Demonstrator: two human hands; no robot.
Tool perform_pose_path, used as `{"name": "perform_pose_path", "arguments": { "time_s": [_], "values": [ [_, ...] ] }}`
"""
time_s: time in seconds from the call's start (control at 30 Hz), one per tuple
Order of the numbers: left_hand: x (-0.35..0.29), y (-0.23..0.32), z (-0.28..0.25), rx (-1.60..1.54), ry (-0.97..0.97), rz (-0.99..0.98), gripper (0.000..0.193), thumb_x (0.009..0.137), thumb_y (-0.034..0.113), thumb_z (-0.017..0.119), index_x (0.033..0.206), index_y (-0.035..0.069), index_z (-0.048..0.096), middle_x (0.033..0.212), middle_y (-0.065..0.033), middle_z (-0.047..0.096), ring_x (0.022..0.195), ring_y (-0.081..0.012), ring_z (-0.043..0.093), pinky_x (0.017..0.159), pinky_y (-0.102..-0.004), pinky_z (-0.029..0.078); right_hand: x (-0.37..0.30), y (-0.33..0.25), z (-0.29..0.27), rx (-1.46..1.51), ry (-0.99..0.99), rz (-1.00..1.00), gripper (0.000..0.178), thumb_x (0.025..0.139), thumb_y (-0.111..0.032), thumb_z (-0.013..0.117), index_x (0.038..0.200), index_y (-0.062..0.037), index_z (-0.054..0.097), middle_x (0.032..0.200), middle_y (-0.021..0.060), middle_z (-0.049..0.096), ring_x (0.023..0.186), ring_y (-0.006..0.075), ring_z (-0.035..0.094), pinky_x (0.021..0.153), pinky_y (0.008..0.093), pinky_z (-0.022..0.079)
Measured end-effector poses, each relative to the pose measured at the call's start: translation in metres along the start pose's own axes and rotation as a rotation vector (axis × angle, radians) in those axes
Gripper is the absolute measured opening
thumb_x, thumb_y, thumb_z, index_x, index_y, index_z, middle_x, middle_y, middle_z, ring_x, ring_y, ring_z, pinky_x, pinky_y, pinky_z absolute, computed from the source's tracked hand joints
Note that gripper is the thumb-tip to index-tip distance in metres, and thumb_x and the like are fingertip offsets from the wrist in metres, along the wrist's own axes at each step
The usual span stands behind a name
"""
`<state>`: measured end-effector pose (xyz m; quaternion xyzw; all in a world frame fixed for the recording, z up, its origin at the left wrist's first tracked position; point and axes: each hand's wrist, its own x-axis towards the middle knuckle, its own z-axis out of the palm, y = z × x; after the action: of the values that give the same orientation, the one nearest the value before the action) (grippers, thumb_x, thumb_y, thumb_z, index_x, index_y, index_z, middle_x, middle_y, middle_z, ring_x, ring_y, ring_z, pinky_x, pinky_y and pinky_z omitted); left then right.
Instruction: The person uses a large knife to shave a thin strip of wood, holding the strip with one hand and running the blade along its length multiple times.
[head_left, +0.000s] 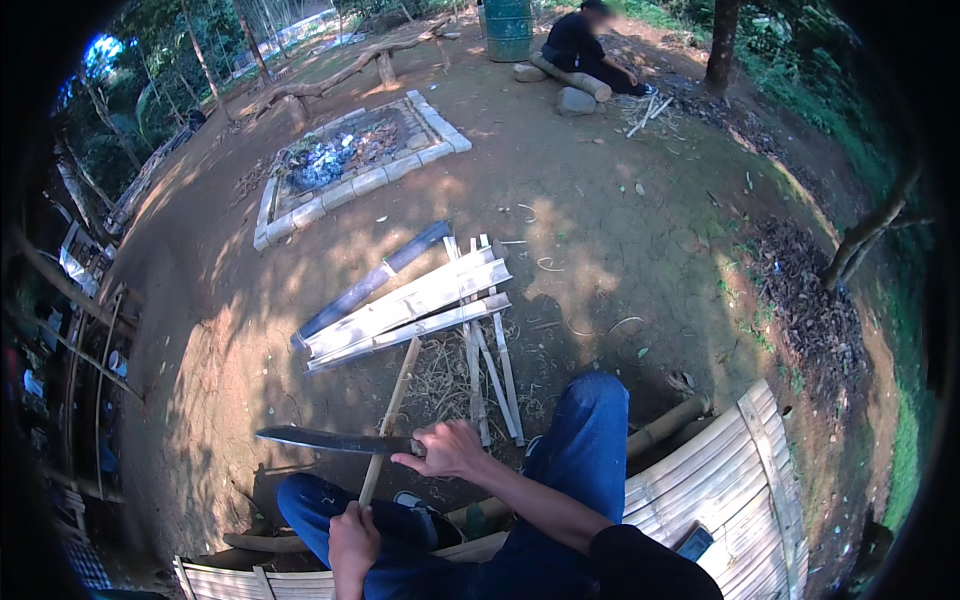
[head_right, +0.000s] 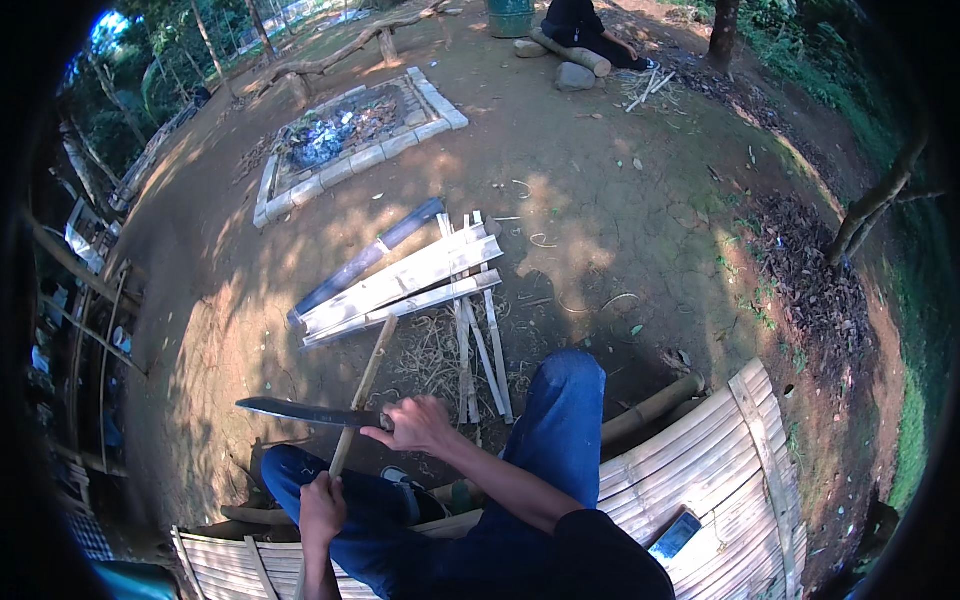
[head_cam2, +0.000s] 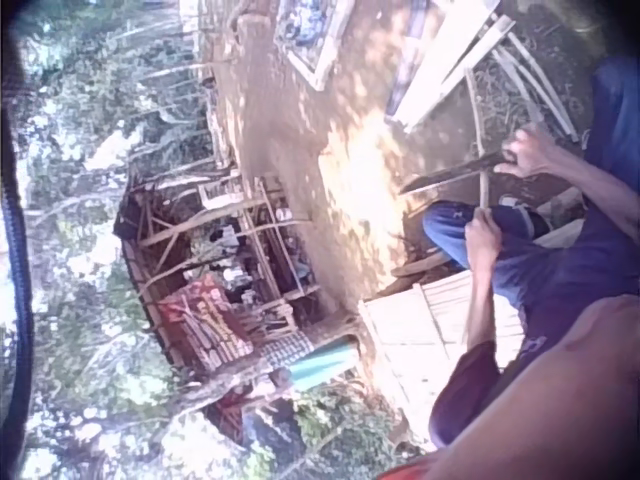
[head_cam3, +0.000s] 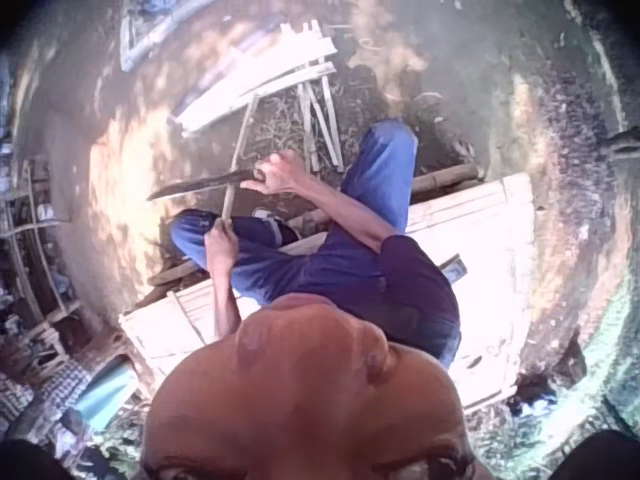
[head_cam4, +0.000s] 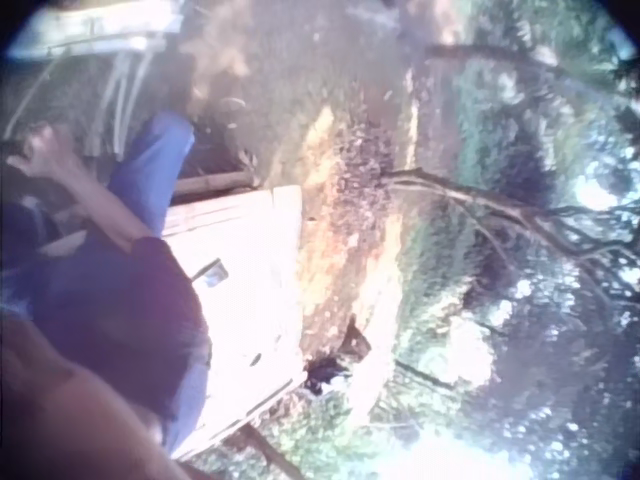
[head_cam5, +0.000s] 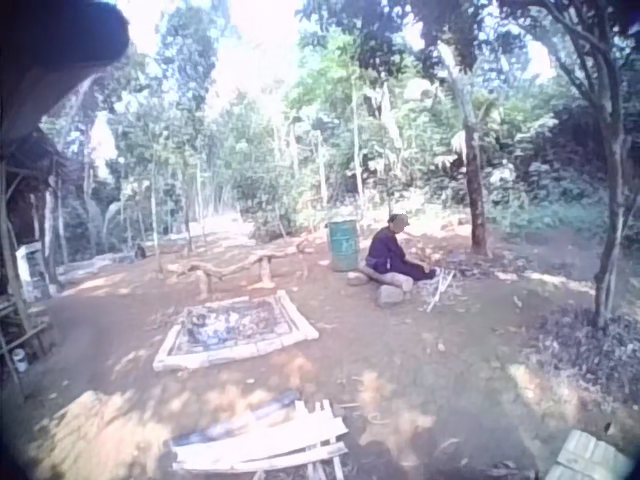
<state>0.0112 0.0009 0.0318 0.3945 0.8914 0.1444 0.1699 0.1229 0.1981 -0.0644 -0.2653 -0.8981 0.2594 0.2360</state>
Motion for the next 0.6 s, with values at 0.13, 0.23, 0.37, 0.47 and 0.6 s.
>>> {"name": "perform_pose_path", "arguments": {
  "time_s": [0.13,0.23,0.37,0.47,0.6],
  "values": [
    [-0.004,0.003,0.009,-0.074,-0.002,0.003,0.024,0.095,0.020,0.054,0.084,0.000,0.057,0.073,-0.0294,0.062,0.077,-0.0505,0.062,0.065,-0.0579,0.048,-0.010,-0.007,-0.003,-0.016,0.013,-0.162,0.067,0.078,-0.077,0.056,0.079,-0.0122,0.075,0.055,0.0127,0.064,0.055,0.0309,0.068,0.054,0.0457,0.055],
    [-0.008,0.003,-0.002,-0.019,0.032,-0.005,0.025,0.096,0.019,0.054,0.082,-0.001,0.056,0.071,-0.0299,0.061,0.074,-0.0502,0.061,0.064,-0.0574,0.048,0.025,0.041,-0.009,-0.010,-0.134,0.166,0.070,0.079,-0.079,0.052,0.076,-0.0128,0.074,0.058,0.0129,0.065,0.057,0.0301,0.069,0.054,0.0438,0.055],
    [-0.015,-0.005,-0.010,-0.005,0.047,0.045,0.024,0.095,0.017,0.055,0.079,-0.001,0.055,0.068,-0.0289,0.060,0.071,-0.0498,0.061,0.062,-0.0578,0.046,0.020,0.029,-0.010,0.050,-0.186,0.192,0.074,0.082,-0.080,0.046,0.077,-0.0119,0.075,0.059,0.0143,0.065,0.060,0.0317,0.069,0.053,0.0435,0.054],
    [-0.015,0.001,-0.007,-0.104,0.059,0.044,0.025,0.095,0.016,0.055,0.078,-0.001,0.053,0.066,-0.0287,0.059,0.070,-0.0501,0.060,0.060,-0.0574,0.045,0.008,0.000,-0.015,-0.012,-0.114,-0.111,0.076,0.083,-0.080,0.045,0.077,-0.0096,0.075,0.057,0.0149,0.064,0.058,0.0311,0.068,0.052,0.0438,0.053],
    [-0.020,0.014,-0.019,-0.079,-0.045,0.015,0.023,0.096,0.014,0.055,0.079,-0.002,0.054,0.066,-0.0282,0.059,0.068,-0.0484,0.061,0.058,-0.0558,0.045,0.027,0.071,-0.024,0.146,-0.215,0.415,0.071,0.086,-0.073,0.051,0.068,-0.0069,0.070,0.051,0.0124,0.061,0.051,0.0293,0.063,0.052,0.0425,0.051]
  ]
}}
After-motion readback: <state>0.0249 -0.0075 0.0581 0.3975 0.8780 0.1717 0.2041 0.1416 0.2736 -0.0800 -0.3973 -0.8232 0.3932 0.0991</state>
